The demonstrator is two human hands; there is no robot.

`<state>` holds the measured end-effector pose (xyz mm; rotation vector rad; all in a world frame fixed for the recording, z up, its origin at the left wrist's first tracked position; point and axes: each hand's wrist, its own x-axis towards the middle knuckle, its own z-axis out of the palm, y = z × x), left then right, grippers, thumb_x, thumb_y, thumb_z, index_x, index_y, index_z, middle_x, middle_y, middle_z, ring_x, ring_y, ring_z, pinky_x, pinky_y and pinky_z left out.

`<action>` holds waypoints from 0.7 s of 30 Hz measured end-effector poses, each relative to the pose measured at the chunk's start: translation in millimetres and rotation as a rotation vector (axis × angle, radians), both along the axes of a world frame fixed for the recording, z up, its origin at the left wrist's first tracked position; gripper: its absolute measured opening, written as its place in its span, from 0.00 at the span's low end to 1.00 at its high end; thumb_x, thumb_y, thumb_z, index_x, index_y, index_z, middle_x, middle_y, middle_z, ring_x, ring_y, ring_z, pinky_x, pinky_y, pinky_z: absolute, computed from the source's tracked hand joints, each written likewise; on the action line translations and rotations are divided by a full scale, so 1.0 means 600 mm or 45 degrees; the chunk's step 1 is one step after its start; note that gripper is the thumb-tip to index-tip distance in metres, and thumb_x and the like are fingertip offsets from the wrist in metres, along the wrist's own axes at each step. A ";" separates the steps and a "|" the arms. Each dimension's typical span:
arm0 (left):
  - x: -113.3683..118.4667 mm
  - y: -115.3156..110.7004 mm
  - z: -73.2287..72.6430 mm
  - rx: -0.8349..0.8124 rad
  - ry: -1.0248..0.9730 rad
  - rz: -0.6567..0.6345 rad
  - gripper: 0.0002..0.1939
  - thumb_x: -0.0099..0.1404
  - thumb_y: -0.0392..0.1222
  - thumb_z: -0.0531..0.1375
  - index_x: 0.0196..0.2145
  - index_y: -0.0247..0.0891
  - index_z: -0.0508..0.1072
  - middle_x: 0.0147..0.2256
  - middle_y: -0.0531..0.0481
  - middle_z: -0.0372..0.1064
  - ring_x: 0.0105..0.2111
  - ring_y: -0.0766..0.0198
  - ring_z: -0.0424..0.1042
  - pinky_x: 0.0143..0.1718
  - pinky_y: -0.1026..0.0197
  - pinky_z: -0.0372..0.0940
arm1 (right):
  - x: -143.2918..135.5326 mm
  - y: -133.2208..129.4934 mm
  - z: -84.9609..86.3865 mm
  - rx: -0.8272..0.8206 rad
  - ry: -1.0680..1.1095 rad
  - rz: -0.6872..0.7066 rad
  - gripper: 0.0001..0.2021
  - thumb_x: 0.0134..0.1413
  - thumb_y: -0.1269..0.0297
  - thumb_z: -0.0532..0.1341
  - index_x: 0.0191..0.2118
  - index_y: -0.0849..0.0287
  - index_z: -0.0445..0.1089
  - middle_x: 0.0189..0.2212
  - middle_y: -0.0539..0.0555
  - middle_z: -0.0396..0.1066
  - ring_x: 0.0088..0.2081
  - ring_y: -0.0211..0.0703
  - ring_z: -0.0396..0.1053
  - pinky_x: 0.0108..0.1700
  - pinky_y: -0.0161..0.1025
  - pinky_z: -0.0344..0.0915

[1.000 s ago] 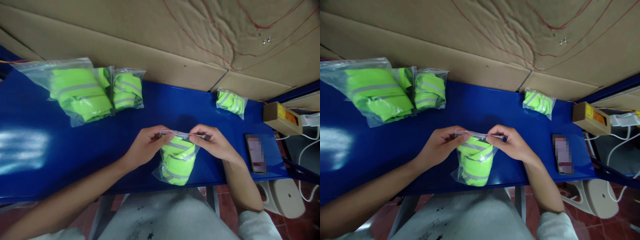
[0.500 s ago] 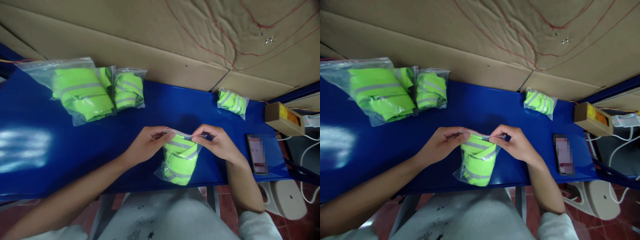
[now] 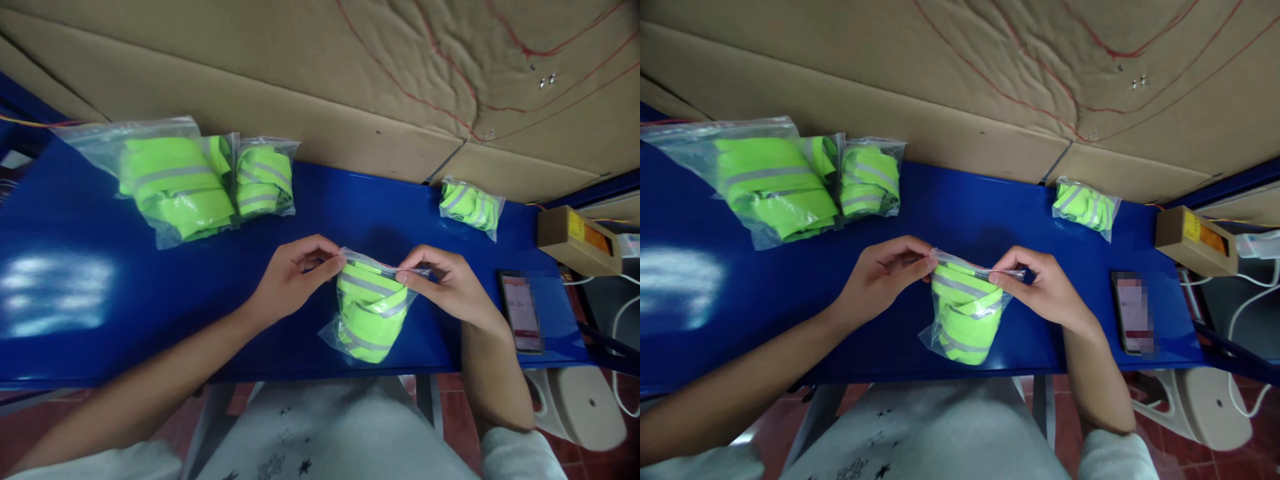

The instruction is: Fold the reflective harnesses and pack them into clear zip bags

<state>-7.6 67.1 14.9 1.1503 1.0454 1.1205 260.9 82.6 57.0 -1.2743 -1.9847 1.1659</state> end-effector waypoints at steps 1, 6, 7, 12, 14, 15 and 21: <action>-0.001 0.000 0.000 0.011 0.005 0.002 0.13 0.60 0.48 0.71 0.34 0.36 0.78 0.32 0.50 0.76 0.29 0.67 0.72 0.31 0.66 0.69 | -0.001 -0.001 -0.001 0.002 0.002 0.006 0.11 0.61 0.55 0.68 0.36 0.58 0.76 0.29 0.51 0.75 0.31 0.38 0.70 0.34 0.34 0.65; -0.001 0.001 0.006 -0.026 -0.027 -0.074 0.13 0.62 0.49 0.69 0.36 0.36 0.77 0.33 0.49 0.75 0.30 0.66 0.72 0.31 0.65 0.69 | -0.005 -0.008 -0.006 0.049 0.046 0.043 0.07 0.62 0.59 0.68 0.37 0.57 0.75 0.31 0.50 0.74 0.32 0.36 0.70 0.34 0.33 0.65; -0.001 0.000 0.006 -0.034 -0.021 -0.100 0.13 0.62 0.49 0.69 0.36 0.35 0.77 0.34 0.49 0.75 0.31 0.66 0.72 0.32 0.65 0.68 | -0.007 -0.010 -0.007 0.057 0.059 0.055 0.06 0.62 0.60 0.68 0.37 0.57 0.75 0.31 0.50 0.74 0.32 0.35 0.70 0.34 0.33 0.65; 0.001 -0.005 0.004 -0.031 0.038 -0.134 0.13 0.63 0.48 0.69 0.34 0.34 0.77 0.32 0.49 0.74 0.30 0.67 0.70 0.30 0.66 0.64 | -0.015 -0.012 -0.011 0.042 0.079 0.082 0.06 0.63 0.61 0.67 0.37 0.57 0.74 0.31 0.49 0.73 0.31 0.35 0.69 0.33 0.33 0.64; -0.002 -0.006 0.005 -0.020 0.013 -0.129 0.12 0.62 0.47 0.69 0.32 0.35 0.77 0.33 0.48 0.75 0.31 0.67 0.70 0.31 0.66 0.64 | -0.017 -0.012 -0.012 0.023 0.088 0.080 0.06 0.62 0.61 0.67 0.37 0.57 0.74 0.30 0.49 0.73 0.31 0.35 0.69 0.33 0.33 0.64; -0.003 -0.006 0.005 -0.015 -0.001 -0.133 0.12 0.63 0.47 0.69 0.31 0.35 0.77 0.33 0.48 0.75 0.31 0.67 0.70 0.31 0.66 0.64 | -0.018 -0.012 -0.013 0.015 0.093 0.079 0.06 0.62 0.61 0.67 0.37 0.57 0.74 0.30 0.49 0.73 0.31 0.34 0.69 0.33 0.32 0.64; -0.003 -0.004 0.001 0.009 -0.016 -0.237 0.11 0.66 0.48 0.67 0.38 0.36 0.78 0.35 0.49 0.76 0.33 0.67 0.72 0.34 0.67 0.65 | -0.024 -0.014 -0.014 0.032 0.101 0.102 0.04 0.63 0.64 0.67 0.37 0.57 0.74 0.31 0.48 0.73 0.31 0.33 0.69 0.33 0.31 0.64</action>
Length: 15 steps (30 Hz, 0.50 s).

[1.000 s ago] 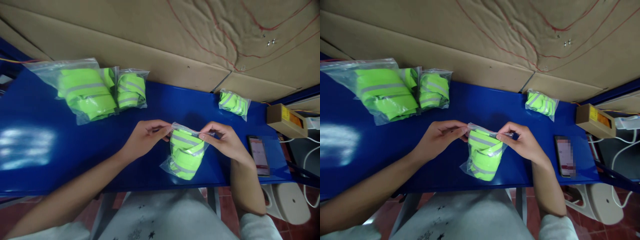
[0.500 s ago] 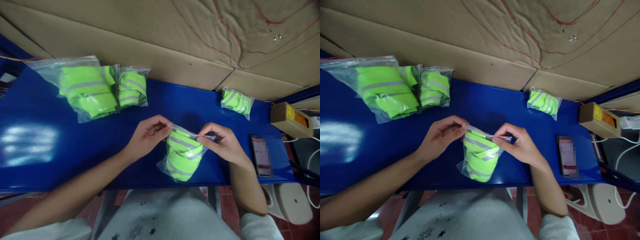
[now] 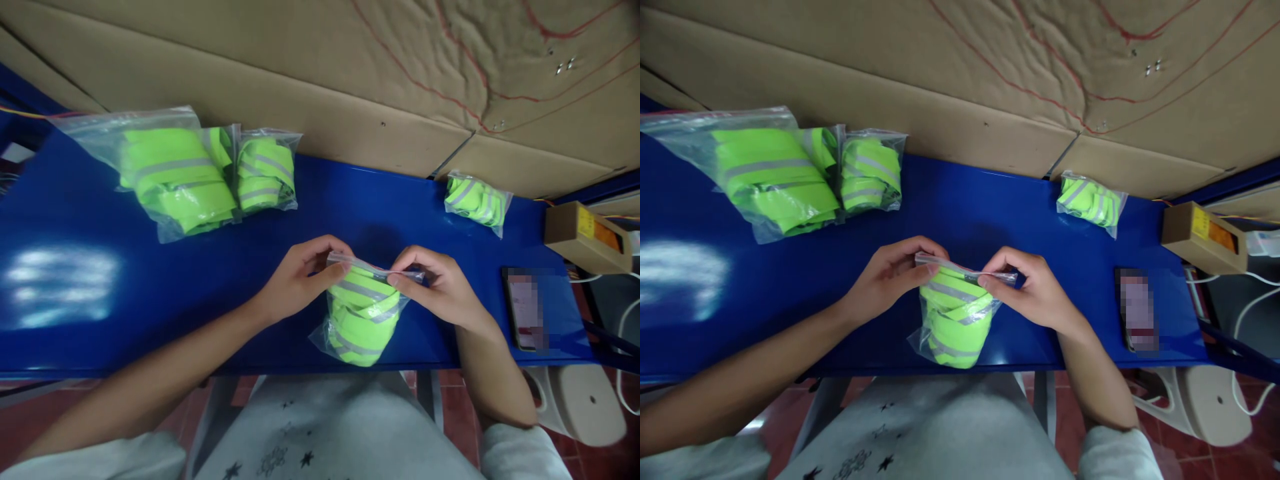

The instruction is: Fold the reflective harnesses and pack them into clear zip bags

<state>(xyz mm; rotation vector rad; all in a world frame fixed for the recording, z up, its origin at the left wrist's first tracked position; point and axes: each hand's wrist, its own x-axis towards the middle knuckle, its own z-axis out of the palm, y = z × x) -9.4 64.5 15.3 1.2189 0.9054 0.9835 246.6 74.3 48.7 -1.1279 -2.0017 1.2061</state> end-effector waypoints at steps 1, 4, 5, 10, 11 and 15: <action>0.001 0.000 -0.001 0.006 0.023 -0.030 0.12 0.66 0.48 0.67 0.39 0.36 0.78 0.35 0.49 0.76 0.33 0.67 0.72 0.34 0.67 0.65 | -0.002 -0.001 0.000 0.016 0.001 0.009 0.04 0.63 0.64 0.67 0.38 0.57 0.74 0.31 0.48 0.73 0.31 0.33 0.69 0.33 0.31 0.64; 0.002 -0.003 -0.002 0.107 0.156 -0.043 0.10 0.68 0.47 0.66 0.35 0.36 0.79 0.33 0.51 0.75 0.30 0.70 0.70 0.30 0.68 0.61 | -0.010 -0.002 -0.003 0.063 -0.006 0.041 0.04 0.63 0.65 0.66 0.37 0.58 0.73 0.30 0.47 0.73 0.30 0.31 0.68 0.32 0.30 0.63; 0.002 -0.004 -0.001 0.165 0.190 -0.024 0.10 0.68 0.46 0.66 0.34 0.36 0.79 0.32 0.51 0.75 0.29 0.70 0.69 0.29 0.68 0.60 | -0.012 -0.002 -0.004 0.072 -0.011 0.048 0.03 0.63 0.65 0.66 0.38 0.58 0.72 0.30 0.47 0.73 0.30 0.31 0.68 0.32 0.30 0.63; 0.003 -0.010 0.003 0.421 0.205 0.008 0.07 0.70 0.40 0.64 0.34 0.34 0.78 0.34 0.50 0.75 0.32 0.69 0.72 0.33 0.67 0.63 | -0.025 -0.006 -0.011 0.078 -0.019 0.072 0.03 0.63 0.65 0.66 0.41 0.57 0.73 0.32 0.46 0.74 0.31 0.30 0.69 0.32 0.29 0.63; 0.003 -0.010 0.004 0.439 0.214 0.000 0.07 0.70 0.40 0.64 0.35 0.34 0.78 0.34 0.50 0.75 0.32 0.69 0.72 0.34 0.67 0.63 | -0.026 -0.008 -0.012 0.088 -0.016 0.074 0.03 0.63 0.66 0.66 0.41 0.57 0.73 0.32 0.46 0.74 0.31 0.30 0.69 0.32 0.29 0.63; 0.005 -0.007 0.002 0.362 0.257 -0.054 0.09 0.70 0.42 0.63 0.35 0.34 0.78 0.33 0.50 0.75 0.31 0.70 0.71 0.33 0.68 0.62 | -0.031 -0.014 -0.015 0.149 -0.004 0.036 0.02 0.63 0.68 0.66 0.37 0.58 0.73 0.30 0.46 0.73 0.30 0.29 0.68 0.32 0.29 0.63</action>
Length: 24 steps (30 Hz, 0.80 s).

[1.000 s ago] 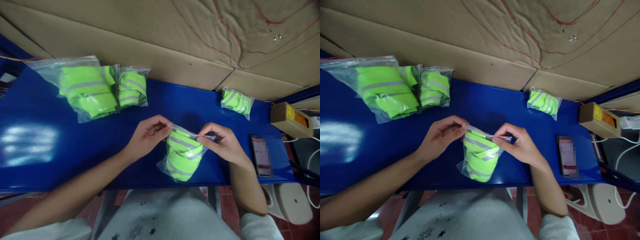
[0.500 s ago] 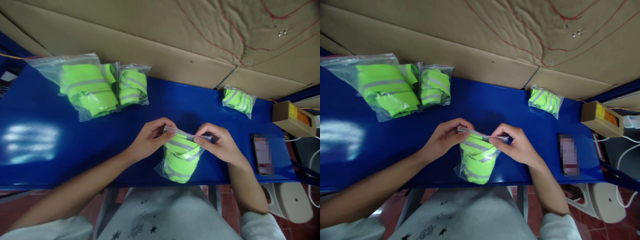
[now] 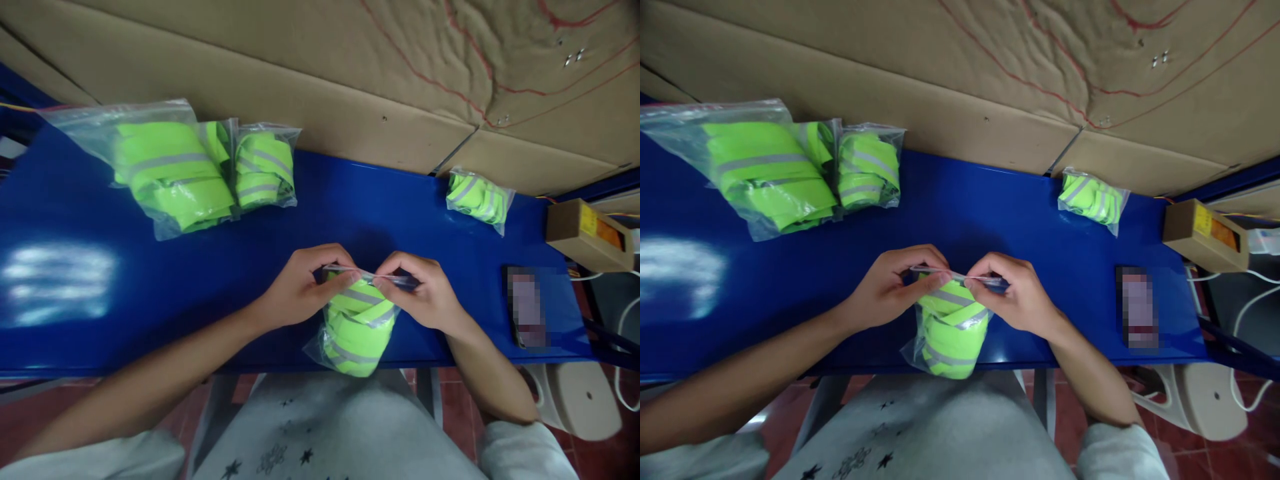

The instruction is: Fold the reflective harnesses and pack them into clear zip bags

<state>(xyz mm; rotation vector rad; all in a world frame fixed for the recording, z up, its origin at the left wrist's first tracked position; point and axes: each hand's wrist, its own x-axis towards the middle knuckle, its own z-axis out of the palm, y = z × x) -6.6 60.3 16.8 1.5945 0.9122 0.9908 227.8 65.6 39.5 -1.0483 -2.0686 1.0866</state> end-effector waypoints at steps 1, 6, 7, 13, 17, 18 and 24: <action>0.001 0.001 0.000 -0.044 0.002 -0.012 0.09 0.70 0.42 0.63 0.36 0.34 0.78 0.33 0.50 0.75 0.31 0.70 0.71 0.32 0.68 0.62 | -0.001 -0.001 -0.001 0.009 0.007 -0.011 0.02 0.63 0.68 0.66 0.37 0.58 0.73 0.30 0.46 0.73 0.30 0.29 0.68 0.32 0.29 0.63; 0.005 -0.002 -0.002 -0.185 -0.032 -0.041 0.09 0.66 0.44 0.67 0.39 0.35 0.80 0.35 0.49 0.77 0.33 0.68 0.73 0.34 0.68 0.64 | -0.010 -0.002 -0.010 -0.025 0.034 -0.038 0.02 0.63 0.66 0.66 0.38 0.57 0.75 0.31 0.47 0.75 0.31 0.30 0.71 0.34 0.29 0.65; 0.005 -0.004 -0.003 -0.180 -0.036 -0.017 0.09 0.66 0.44 0.67 0.37 0.35 0.80 0.34 0.50 0.77 0.33 0.68 0.73 0.33 0.68 0.64 | -0.010 -0.001 -0.011 -0.043 0.037 -0.035 0.02 0.63 0.66 0.66 0.39 0.57 0.75 0.32 0.47 0.76 0.31 0.30 0.71 0.34 0.29 0.66; 0.003 -0.005 -0.012 -0.182 -0.044 0.120 0.08 0.66 0.44 0.68 0.34 0.36 0.81 0.32 0.50 0.79 0.32 0.68 0.74 0.33 0.67 0.64 | 0.006 0.011 -0.004 -0.151 -0.043 -0.013 0.06 0.65 0.61 0.65 0.44 0.56 0.76 0.38 0.49 0.78 0.38 0.35 0.75 0.41 0.32 0.69; 0.003 0.001 -0.010 -0.211 -0.023 0.082 0.09 0.66 0.44 0.67 0.34 0.36 0.82 0.32 0.51 0.78 0.30 0.69 0.73 0.31 0.69 0.63 | 0.010 0.011 -0.002 -0.065 -0.131 -0.030 0.05 0.68 0.62 0.63 0.41 0.56 0.74 0.35 0.48 0.77 0.36 0.34 0.73 0.38 0.32 0.67; 0.004 0.003 -0.009 -0.218 -0.015 0.072 0.08 0.66 0.44 0.67 0.34 0.36 0.82 0.32 0.51 0.78 0.30 0.70 0.73 0.31 0.69 0.63 | 0.009 0.009 -0.002 -0.013 -0.153 -0.013 0.05 0.68 0.63 0.62 0.42 0.57 0.73 0.36 0.49 0.76 0.36 0.34 0.73 0.39 0.32 0.67; 0.007 0.003 -0.004 -0.252 -0.020 0.049 0.07 0.62 0.43 0.70 0.34 0.37 0.83 0.35 0.50 0.80 0.33 0.68 0.76 0.35 0.69 0.67 | 0.000 -0.004 -0.004 0.197 -0.211 0.027 0.04 0.70 0.66 0.59 0.44 0.57 0.72 0.36 0.51 0.74 0.39 0.37 0.71 0.42 0.36 0.67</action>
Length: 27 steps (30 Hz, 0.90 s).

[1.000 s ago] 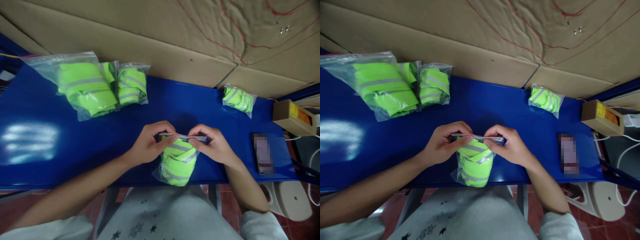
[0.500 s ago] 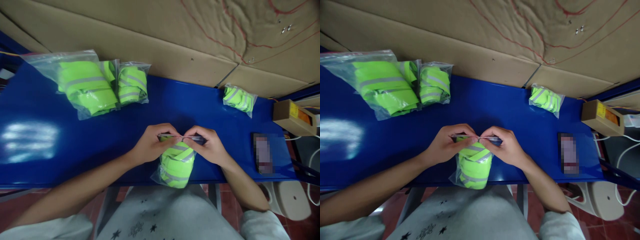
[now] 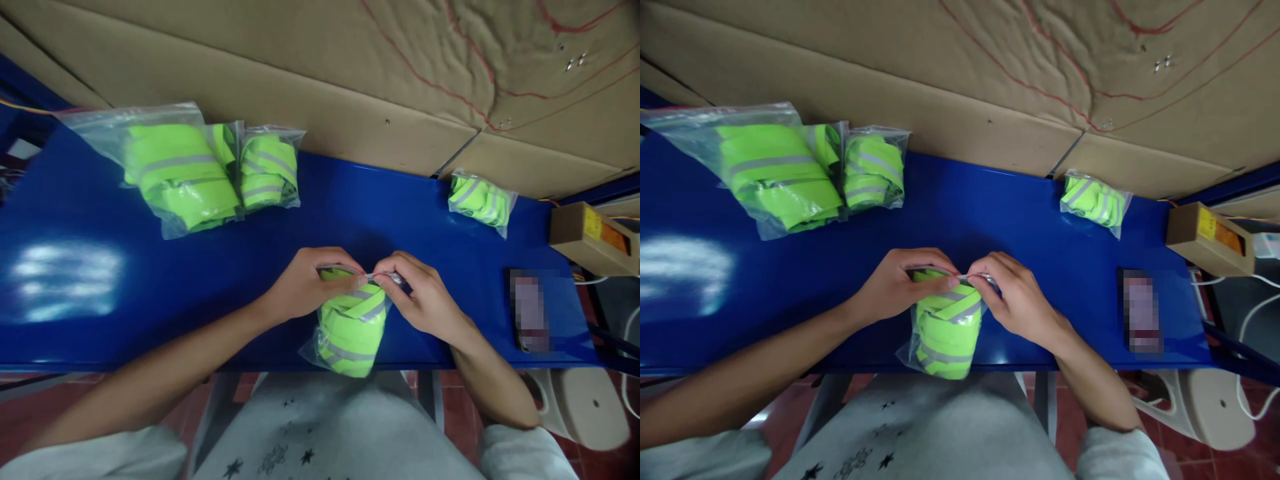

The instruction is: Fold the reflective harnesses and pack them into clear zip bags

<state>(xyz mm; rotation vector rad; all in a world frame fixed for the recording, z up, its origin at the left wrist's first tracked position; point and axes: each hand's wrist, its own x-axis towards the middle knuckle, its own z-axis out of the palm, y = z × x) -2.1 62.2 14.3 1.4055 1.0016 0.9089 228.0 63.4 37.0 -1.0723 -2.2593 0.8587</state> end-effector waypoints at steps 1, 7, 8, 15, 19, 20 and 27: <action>0.000 -0.001 0.000 -0.004 0.001 0.009 0.07 0.62 0.43 0.70 0.33 0.37 0.83 0.34 0.50 0.80 0.32 0.68 0.76 0.34 0.69 0.66 | 0.001 0.001 0.000 -0.029 0.027 -0.026 0.04 0.69 0.65 0.60 0.43 0.57 0.73 0.35 0.51 0.74 0.37 0.36 0.71 0.40 0.35 0.67; -0.005 0.007 -0.010 -0.137 -0.019 0.076 0.09 0.61 0.46 0.71 0.32 0.36 0.85 0.31 0.48 0.81 0.31 0.65 0.78 0.32 0.68 0.68 | 0.025 0.024 -0.002 -0.362 0.107 -0.027 0.09 0.66 0.57 0.64 0.44 0.55 0.78 0.37 0.50 0.79 0.37 0.38 0.76 0.40 0.34 0.70; -0.009 0.012 -0.011 -0.172 -0.028 0.046 0.10 0.62 0.47 0.70 0.34 0.36 0.85 0.33 0.47 0.82 0.32 0.63 0.79 0.34 0.67 0.69 | 0.029 0.028 -0.003 -0.385 0.110 -0.046 0.09 0.66 0.56 0.64 0.43 0.55 0.78 0.37 0.50 0.79 0.37 0.38 0.76 0.40 0.34 0.70; -0.058 0.052 0.001 -0.120 0.096 -0.450 0.19 0.73 0.49 0.59 0.58 0.42 0.77 0.54 0.47 0.77 0.51 0.58 0.79 0.55 0.57 0.71 | 0.041 0.034 -0.007 -0.368 0.170 -0.184 0.11 0.65 0.53 0.64 0.41 0.55 0.77 0.33 0.51 0.78 0.35 0.39 0.74 0.38 0.35 0.69; -0.068 0.060 0.001 -0.062 0.106 -0.585 0.19 0.75 0.49 0.56 0.57 0.41 0.78 0.54 0.47 0.77 0.53 0.58 0.77 0.58 0.55 0.69 | 0.045 0.040 -0.005 -0.408 0.137 -0.110 0.13 0.64 0.51 0.64 0.44 0.55 0.78 0.36 0.52 0.79 0.37 0.41 0.75 0.40 0.37 0.69; -0.068 0.061 -0.001 -0.067 0.102 -0.590 0.19 0.75 0.50 0.56 0.57 0.41 0.78 0.54 0.46 0.77 0.53 0.58 0.78 0.58 0.55 0.69 | 0.047 0.042 -0.005 -0.425 0.119 -0.098 0.14 0.64 0.50 0.64 0.45 0.55 0.78 0.38 0.52 0.80 0.37 0.41 0.75 0.40 0.37 0.69; -0.063 0.067 -0.018 -0.142 0.123 -0.458 0.21 0.70 0.53 0.62 0.54 0.39 0.79 0.52 0.44 0.79 0.48 0.59 0.79 0.51 0.60 0.72 | 0.054 0.052 -0.012 -0.389 0.098 -0.122 0.16 0.65 0.48 0.63 0.41 0.57 0.78 0.37 0.53 0.79 0.38 0.42 0.75 0.41 0.38 0.68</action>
